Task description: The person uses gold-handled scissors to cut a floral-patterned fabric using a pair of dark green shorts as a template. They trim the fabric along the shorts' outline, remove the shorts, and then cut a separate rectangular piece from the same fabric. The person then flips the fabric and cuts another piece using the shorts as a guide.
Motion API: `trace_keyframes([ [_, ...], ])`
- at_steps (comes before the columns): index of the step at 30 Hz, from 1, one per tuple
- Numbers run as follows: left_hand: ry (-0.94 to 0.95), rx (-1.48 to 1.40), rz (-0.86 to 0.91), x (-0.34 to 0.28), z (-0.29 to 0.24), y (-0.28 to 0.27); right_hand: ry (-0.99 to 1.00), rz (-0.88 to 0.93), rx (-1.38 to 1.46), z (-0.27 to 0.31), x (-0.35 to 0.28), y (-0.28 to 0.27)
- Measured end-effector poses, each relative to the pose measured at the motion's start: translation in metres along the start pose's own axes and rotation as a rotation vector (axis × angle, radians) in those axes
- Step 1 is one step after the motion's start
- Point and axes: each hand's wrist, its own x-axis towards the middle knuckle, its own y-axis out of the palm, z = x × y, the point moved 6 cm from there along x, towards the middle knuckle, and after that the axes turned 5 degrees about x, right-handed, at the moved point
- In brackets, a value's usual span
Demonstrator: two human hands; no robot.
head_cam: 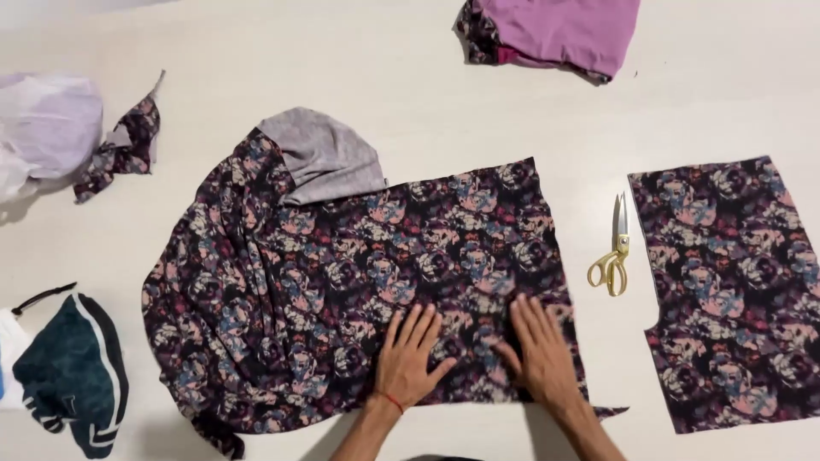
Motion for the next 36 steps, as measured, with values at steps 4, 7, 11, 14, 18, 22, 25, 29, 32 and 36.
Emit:
trace_keyframes([
  [4,0.021,-0.194,0.001,0.057,-0.002,-0.009,-0.154,0.182,0.047,0.041,-0.025,0.025],
  [7,0.068,-0.143,0.084,0.109,0.012,0.003,-0.225,0.165,0.103,0.073,-0.041,0.017],
  [11,0.077,-0.023,0.182,0.156,0.028,-0.001,-0.240,0.141,0.109,0.078,-0.058,0.008],
  [14,0.120,0.041,0.049,0.164,0.038,0.004,-0.228,0.150,0.054,0.079,-0.061,0.008],
  [18,0.139,0.086,0.024,0.152,0.033,0.010,-0.212,0.146,0.064,0.080,-0.056,0.003],
  [22,0.124,0.054,-0.072,0.122,0.025,0.013,-0.147,0.146,0.173,0.072,-0.056,0.002],
  [25,0.101,0.004,-0.054,0.084,0.014,0.007,-0.067,0.149,0.102,0.053,-0.071,0.011],
  [29,0.047,0.233,-0.122,0.025,0.010,0.010,0.192,-0.008,0.113,0.007,-0.085,-0.005],
  [32,-0.070,0.227,-0.133,-0.014,0.016,0.008,0.225,-0.002,-0.035,-0.025,-0.112,-0.006],
  [36,-0.148,0.233,-0.135,-0.054,0.003,0.000,0.212,-0.022,-0.139,-0.025,-0.123,-0.016],
])
